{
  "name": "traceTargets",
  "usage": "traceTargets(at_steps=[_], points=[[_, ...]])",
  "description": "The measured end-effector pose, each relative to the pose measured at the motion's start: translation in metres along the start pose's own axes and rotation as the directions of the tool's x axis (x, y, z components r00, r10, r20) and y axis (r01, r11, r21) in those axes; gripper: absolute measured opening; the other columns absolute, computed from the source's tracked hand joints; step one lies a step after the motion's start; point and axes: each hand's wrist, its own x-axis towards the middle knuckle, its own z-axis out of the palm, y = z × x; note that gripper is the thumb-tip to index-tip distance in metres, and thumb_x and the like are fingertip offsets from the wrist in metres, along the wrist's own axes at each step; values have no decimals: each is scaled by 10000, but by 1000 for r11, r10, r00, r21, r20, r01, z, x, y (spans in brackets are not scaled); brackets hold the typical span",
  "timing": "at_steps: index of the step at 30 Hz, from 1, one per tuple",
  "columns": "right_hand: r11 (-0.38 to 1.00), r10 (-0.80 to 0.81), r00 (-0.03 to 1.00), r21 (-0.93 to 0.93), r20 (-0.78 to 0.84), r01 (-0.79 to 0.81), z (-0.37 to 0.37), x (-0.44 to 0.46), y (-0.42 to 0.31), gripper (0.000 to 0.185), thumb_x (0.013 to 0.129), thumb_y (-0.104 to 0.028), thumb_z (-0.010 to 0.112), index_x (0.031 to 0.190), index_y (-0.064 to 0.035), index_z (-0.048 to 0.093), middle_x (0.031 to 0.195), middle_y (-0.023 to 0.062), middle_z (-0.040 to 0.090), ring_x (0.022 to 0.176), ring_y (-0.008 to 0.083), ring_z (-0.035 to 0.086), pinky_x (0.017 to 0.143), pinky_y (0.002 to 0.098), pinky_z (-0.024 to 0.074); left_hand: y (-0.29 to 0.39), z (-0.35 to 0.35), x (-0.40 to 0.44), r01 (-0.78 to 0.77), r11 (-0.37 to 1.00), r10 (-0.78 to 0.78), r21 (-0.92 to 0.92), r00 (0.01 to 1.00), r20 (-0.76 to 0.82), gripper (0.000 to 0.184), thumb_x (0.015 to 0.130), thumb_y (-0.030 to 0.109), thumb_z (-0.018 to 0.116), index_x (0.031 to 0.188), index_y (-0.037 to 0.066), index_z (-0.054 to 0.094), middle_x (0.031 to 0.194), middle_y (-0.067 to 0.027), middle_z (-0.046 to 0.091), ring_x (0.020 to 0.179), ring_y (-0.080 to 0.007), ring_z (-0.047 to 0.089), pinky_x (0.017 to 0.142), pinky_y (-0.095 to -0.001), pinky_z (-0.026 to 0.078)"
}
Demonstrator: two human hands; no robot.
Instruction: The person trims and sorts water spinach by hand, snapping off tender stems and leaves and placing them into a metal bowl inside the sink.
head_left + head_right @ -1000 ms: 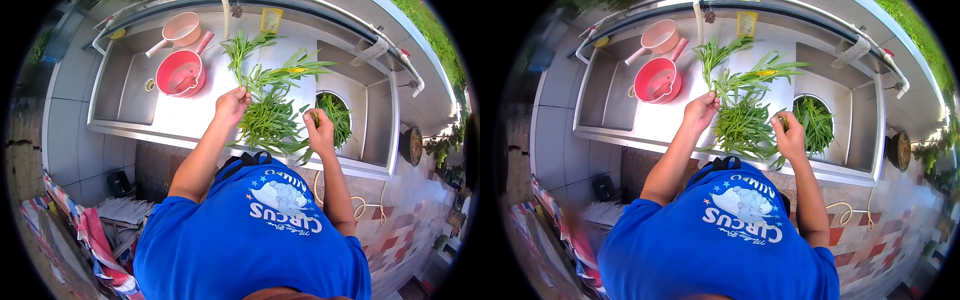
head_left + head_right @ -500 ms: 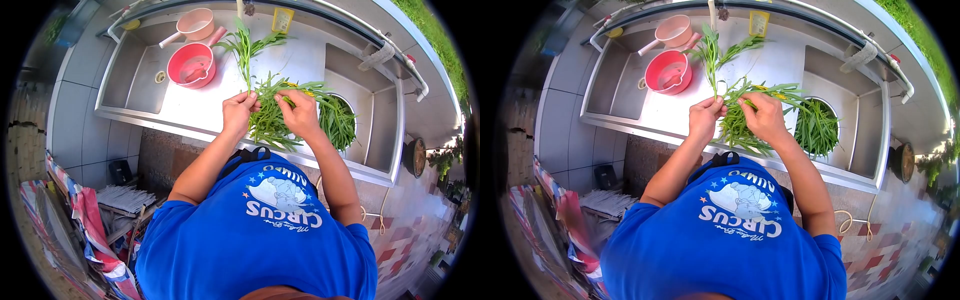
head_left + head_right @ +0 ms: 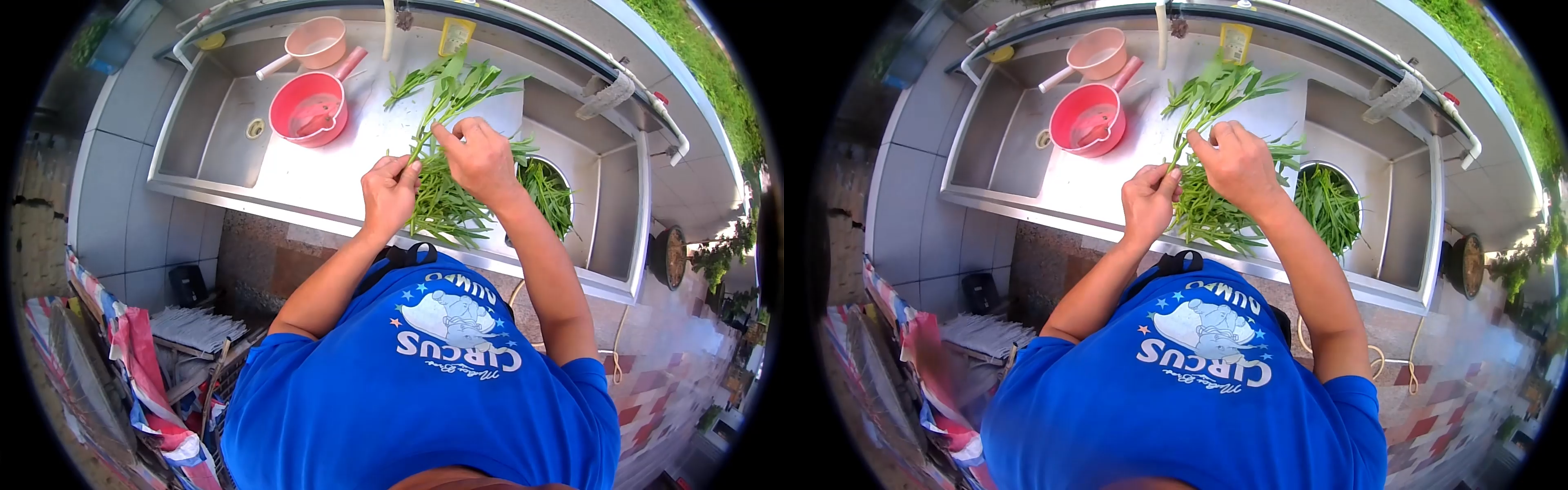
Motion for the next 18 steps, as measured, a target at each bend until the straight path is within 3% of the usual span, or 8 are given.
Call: traceTargets(at_steps=[8, 11, 14, 17, 18], points=[[988, -89, 994, -123, 58, 95, -9, 2, 2, 292, 765, -44, 690, 1054, -63, 726, 859, 76, 540, 811, 225, 595, 594, 333, 510, 5, -3, -2, -80, 997, 80, -3, 997, 18, 183, 969, 72, 693, 1050, -84, 744, 837, -68, 667, 648, -110, 645, 589, -250, 511], [988, -111, 989, -99, 98, 121, -7, 0, 6, 219, 762, -101, 675, 971, -36, 681, 873, 83, 553, 876, 244, 592, 629, 325, 535, 5, -3, 1, -68, 997, 69, -39, 998, 8, 181, 965, 67, 697, 1055, -83, 745, 843, -67, 671, 648, -110, 642, 590, -249, 510], [998, -51, 997, 50, 51, 49, -3, -2, 7, 183, 731, -64, 698, 899, -19, 643, 872, 96, 561, 863, 249, 594, 621, 348, 521, 5, -3, 6, -84, 996, 84, -4, 996, 26, 174, 964, 59, 696, 1055, -81, 747, 845, -66, 672, 645, -107, 634, 588, -248, 507], [943, 126, 991, 317, -45, -105, 4, -4, 8, 143, 740, -24, 691, 855, 9, 614, 846, 126, 579, 808, 284, 600, 614, 363, 498, 4, 1, 6, -82, 996, 84, -39, 996, 44, 170, 962, 51, 696, 1056, -80, 748, 842, -64, 669, 644, -104, 631, 582, -249, 504], [889, 237, 971, 405, -3, -216, 7, -7, 8, 118, 767, -25, 682, 856, 15, 615, 818, 123, 578, 775, 266, 595, 616, 358, 489, 6, 2, 6, -83, 995, 85, -53, 995, 46, 165, 952, 46, 700, 1050, -76, 750, 831, -70, 667, 641, -109, 634, 577, -255, 503]])
